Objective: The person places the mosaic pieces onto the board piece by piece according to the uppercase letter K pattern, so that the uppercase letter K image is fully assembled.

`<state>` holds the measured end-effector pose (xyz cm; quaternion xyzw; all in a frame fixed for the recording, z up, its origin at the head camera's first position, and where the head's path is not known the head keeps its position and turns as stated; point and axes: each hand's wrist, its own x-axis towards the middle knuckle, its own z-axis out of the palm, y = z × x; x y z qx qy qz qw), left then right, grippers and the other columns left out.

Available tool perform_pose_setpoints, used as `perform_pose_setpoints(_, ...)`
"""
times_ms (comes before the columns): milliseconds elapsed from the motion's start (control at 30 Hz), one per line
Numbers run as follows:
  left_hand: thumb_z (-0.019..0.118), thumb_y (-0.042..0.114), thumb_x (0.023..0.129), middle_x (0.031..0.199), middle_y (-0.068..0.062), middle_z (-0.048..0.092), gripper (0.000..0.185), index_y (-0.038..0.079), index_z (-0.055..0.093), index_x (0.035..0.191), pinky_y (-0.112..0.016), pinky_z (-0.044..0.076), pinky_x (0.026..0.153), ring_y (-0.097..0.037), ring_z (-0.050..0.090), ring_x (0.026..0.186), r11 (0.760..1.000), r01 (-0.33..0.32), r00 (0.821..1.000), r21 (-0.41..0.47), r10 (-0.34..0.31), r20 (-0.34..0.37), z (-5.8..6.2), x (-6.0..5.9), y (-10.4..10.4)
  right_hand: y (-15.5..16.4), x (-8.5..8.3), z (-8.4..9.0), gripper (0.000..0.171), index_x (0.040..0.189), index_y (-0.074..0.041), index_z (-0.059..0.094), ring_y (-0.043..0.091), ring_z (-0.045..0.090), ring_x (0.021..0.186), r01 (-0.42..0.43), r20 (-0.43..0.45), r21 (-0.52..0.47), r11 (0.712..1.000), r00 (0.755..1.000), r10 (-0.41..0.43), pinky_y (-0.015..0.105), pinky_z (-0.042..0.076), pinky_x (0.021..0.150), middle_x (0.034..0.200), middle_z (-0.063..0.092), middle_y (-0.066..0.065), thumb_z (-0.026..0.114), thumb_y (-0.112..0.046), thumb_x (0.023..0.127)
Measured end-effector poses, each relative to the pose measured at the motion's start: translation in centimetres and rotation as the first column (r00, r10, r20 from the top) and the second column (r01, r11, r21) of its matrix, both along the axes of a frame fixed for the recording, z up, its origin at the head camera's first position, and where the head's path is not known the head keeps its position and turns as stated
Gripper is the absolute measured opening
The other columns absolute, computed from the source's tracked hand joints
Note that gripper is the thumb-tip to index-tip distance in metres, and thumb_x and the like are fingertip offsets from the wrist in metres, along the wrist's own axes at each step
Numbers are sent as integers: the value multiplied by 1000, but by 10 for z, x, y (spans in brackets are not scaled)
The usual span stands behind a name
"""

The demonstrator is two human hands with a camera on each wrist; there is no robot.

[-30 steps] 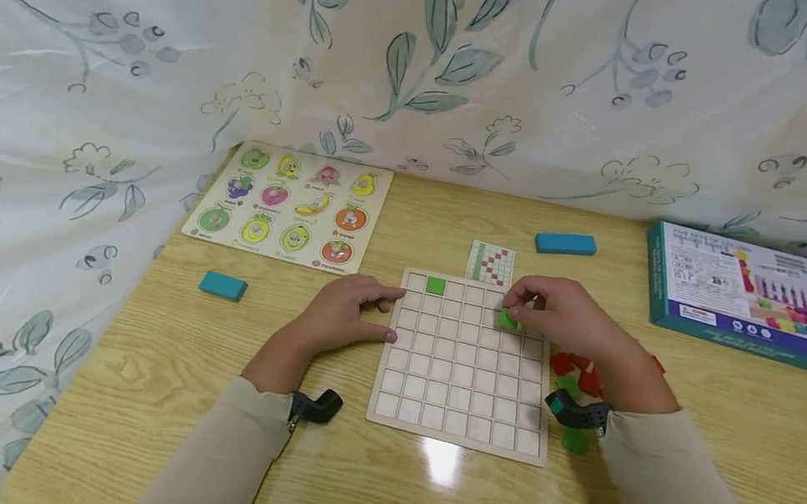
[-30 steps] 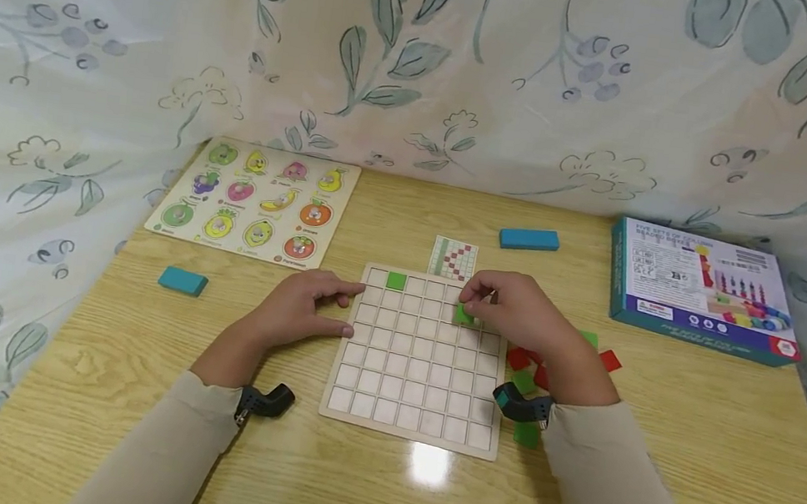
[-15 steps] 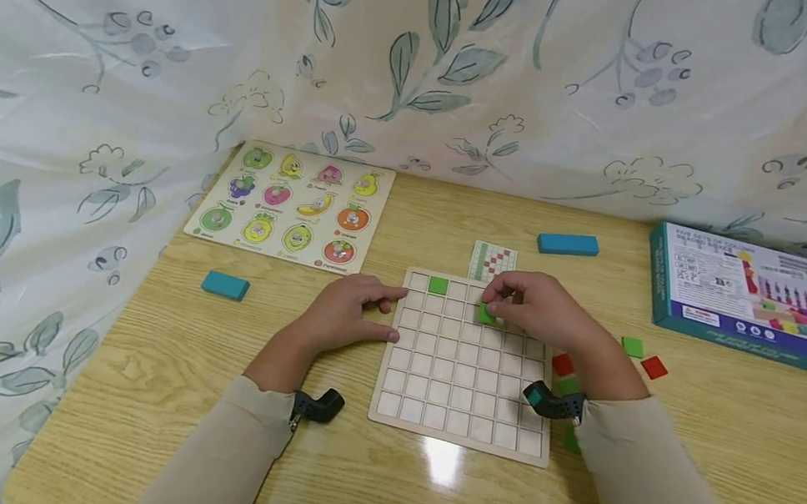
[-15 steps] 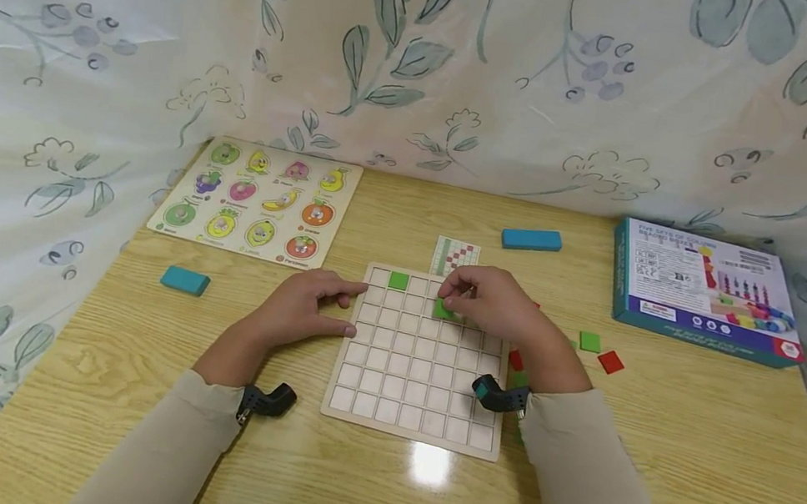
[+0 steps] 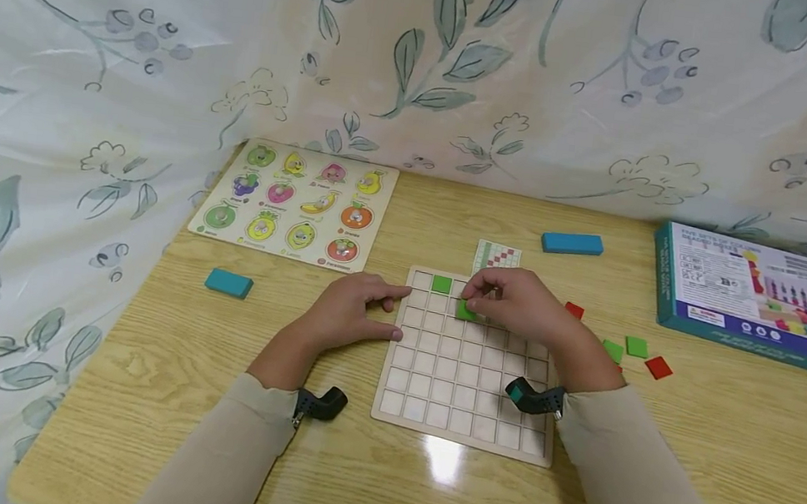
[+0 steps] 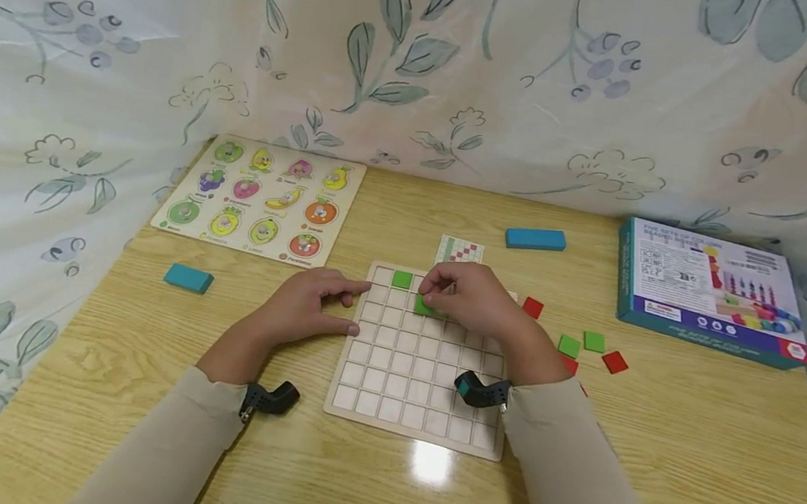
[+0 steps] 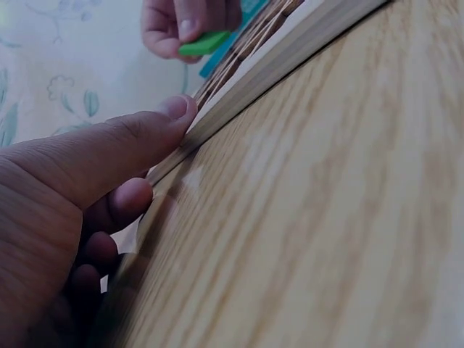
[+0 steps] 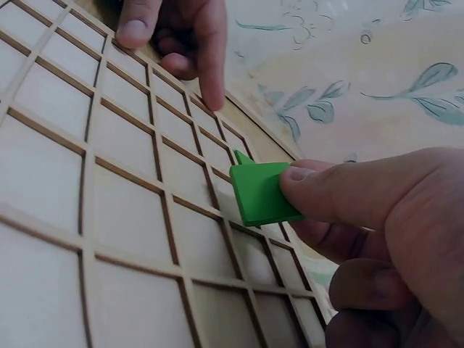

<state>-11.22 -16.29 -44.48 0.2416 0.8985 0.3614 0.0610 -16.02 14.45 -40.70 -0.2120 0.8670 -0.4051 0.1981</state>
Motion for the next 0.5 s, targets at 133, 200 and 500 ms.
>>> perform_pose_setpoints(133,96,33,82,92,9,61,66,16,73,141,-34,44,84,-12,52,87,1000,2,1000,3,-2,-3,0,-1,1,-8,1,-1,5,105,-15,78,24,60,93,5,-2,-8,1000,1000,-5,41,50,84,101,71,1,76,-13,101)
perform_pose_setpoints(200,95,33,82,91,8,60,66,16,73,142,-34,43,84,-12,51,86,1000,2,1000,2,-2,0,0,-1,1,-12,1,-1,6,105,-15,78,24,61,94,8,-3,-14,1000,1000,-8,41,50,84,102,71,1,76,-13,101)
perform_pose_setpoints(500,95,34,82,89,8,57,66,17,73,142,-33,42,80,-12,49,83,1000,-6,1000,2,6,3,-3,-2,0,-29,2,-3,4,104,-14,78,23,60,86,26,-73,-32,999,997,-29,39,50,77,100,71,1,76,-14,101)
